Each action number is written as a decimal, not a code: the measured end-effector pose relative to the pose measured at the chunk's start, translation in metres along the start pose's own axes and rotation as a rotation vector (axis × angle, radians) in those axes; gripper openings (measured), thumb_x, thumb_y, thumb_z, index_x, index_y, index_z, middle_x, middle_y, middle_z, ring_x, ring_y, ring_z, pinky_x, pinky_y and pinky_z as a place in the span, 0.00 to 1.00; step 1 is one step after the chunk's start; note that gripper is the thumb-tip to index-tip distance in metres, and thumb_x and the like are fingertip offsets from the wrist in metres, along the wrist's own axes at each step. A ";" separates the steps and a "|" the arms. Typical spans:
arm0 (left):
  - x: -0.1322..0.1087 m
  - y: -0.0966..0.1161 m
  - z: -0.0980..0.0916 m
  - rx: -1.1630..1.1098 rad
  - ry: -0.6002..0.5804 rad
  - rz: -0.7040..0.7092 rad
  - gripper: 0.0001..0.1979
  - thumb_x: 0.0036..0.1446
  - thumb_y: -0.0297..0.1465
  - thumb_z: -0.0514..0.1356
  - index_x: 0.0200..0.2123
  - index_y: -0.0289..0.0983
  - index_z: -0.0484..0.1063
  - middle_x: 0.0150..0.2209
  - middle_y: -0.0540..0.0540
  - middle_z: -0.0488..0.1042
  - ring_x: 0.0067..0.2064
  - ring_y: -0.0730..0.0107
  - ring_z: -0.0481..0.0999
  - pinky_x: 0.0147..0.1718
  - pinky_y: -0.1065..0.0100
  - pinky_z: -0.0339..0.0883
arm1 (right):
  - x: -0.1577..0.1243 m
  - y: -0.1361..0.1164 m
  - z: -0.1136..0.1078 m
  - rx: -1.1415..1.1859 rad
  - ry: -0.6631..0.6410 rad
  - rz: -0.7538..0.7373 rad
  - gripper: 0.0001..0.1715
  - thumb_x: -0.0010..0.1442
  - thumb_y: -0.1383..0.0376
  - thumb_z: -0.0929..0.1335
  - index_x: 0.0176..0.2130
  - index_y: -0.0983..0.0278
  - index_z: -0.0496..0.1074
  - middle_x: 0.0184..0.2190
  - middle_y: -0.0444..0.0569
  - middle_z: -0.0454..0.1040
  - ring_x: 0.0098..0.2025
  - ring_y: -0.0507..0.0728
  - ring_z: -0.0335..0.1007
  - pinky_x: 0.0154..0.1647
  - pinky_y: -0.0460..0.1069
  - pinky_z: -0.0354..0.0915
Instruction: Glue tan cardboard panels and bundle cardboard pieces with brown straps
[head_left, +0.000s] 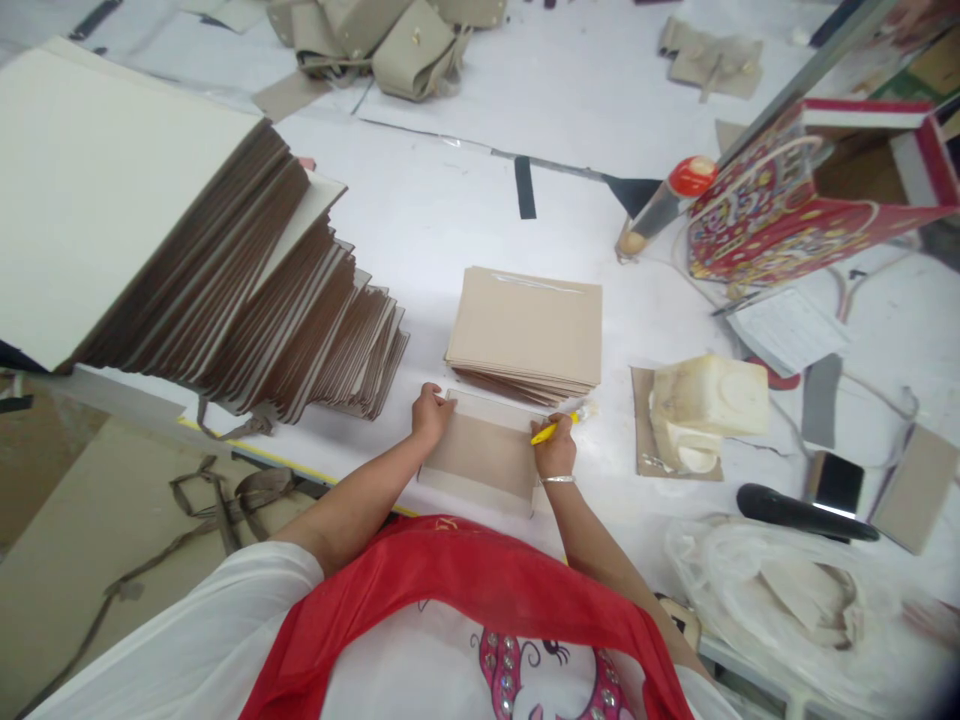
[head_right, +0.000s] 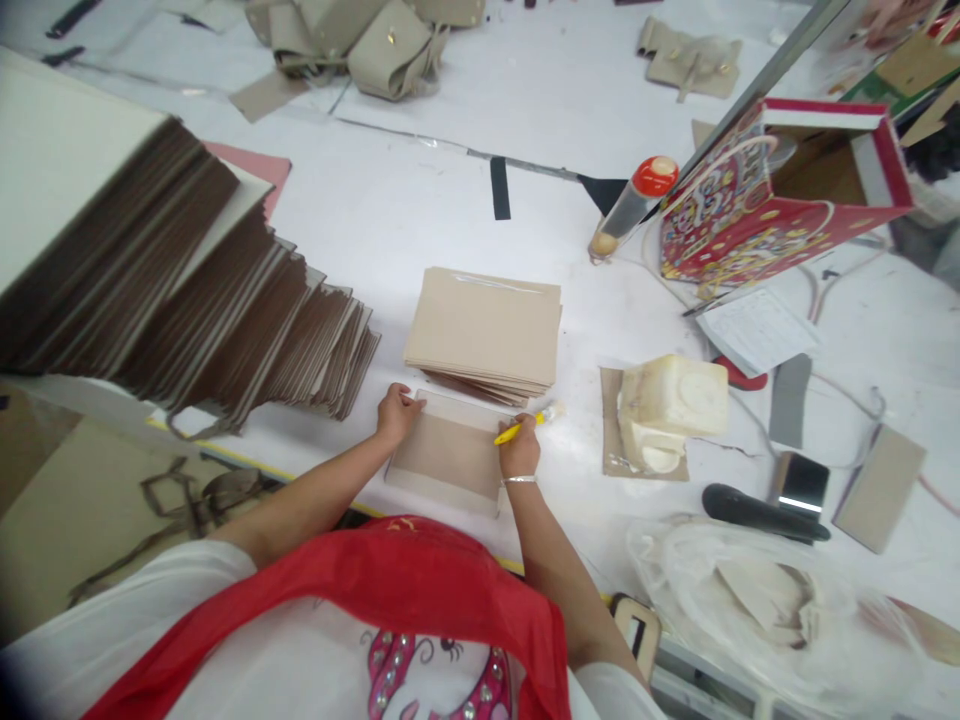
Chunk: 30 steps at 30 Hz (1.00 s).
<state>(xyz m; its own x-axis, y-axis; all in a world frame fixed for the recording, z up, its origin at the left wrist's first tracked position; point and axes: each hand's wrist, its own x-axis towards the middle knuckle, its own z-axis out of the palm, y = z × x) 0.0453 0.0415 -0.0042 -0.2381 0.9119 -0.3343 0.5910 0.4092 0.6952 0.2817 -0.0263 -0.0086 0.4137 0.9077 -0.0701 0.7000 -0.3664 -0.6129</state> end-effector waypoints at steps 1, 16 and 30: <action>0.000 0.001 -0.001 0.001 -0.004 -0.002 0.15 0.45 0.31 0.63 0.37 0.38 0.63 0.24 0.53 0.69 0.29 0.71 0.71 0.32 0.71 0.61 | 0.000 0.000 0.000 0.001 -0.003 0.003 0.20 0.54 0.54 0.63 0.42 0.65 0.59 0.26 0.47 0.71 0.24 0.53 0.63 0.26 0.46 0.56; -0.003 0.002 0.001 0.062 -0.025 0.002 0.16 0.46 0.35 0.63 0.37 0.38 0.63 0.25 0.52 0.70 0.31 0.69 0.72 0.32 0.70 0.61 | -0.003 0.001 -0.005 -0.010 -0.038 0.051 0.16 0.55 0.58 0.62 0.41 0.63 0.58 0.25 0.44 0.66 0.25 0.54 0.62 0.27 0.47 0.57; -0.035 -0.024 -0.020 0.130 -0.023 0.156 0.21 0.48 0.31 0.61 0.46 0.36 0.60 0.39 0.46 0.68 0.34 0.71 0.69 0.37 0.68 0.65 | -0.042 0.009 -0.021 -0.112 0.006 -0.128 0.15 0.54 0.67 0.58 0.44 0.66 0.60 0.32 0.49 0.65 0.33 0.56 0.62 0.35 0.50 0.61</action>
<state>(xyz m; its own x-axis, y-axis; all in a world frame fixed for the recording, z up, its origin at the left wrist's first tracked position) 0.0242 0.0005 0.0035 -0.1188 0.9622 -0.2449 0.7142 0.2542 0.6522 0.2824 -0.0722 0.0053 0.3198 0.9474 0.0081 0.8079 -0.2683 -0.5247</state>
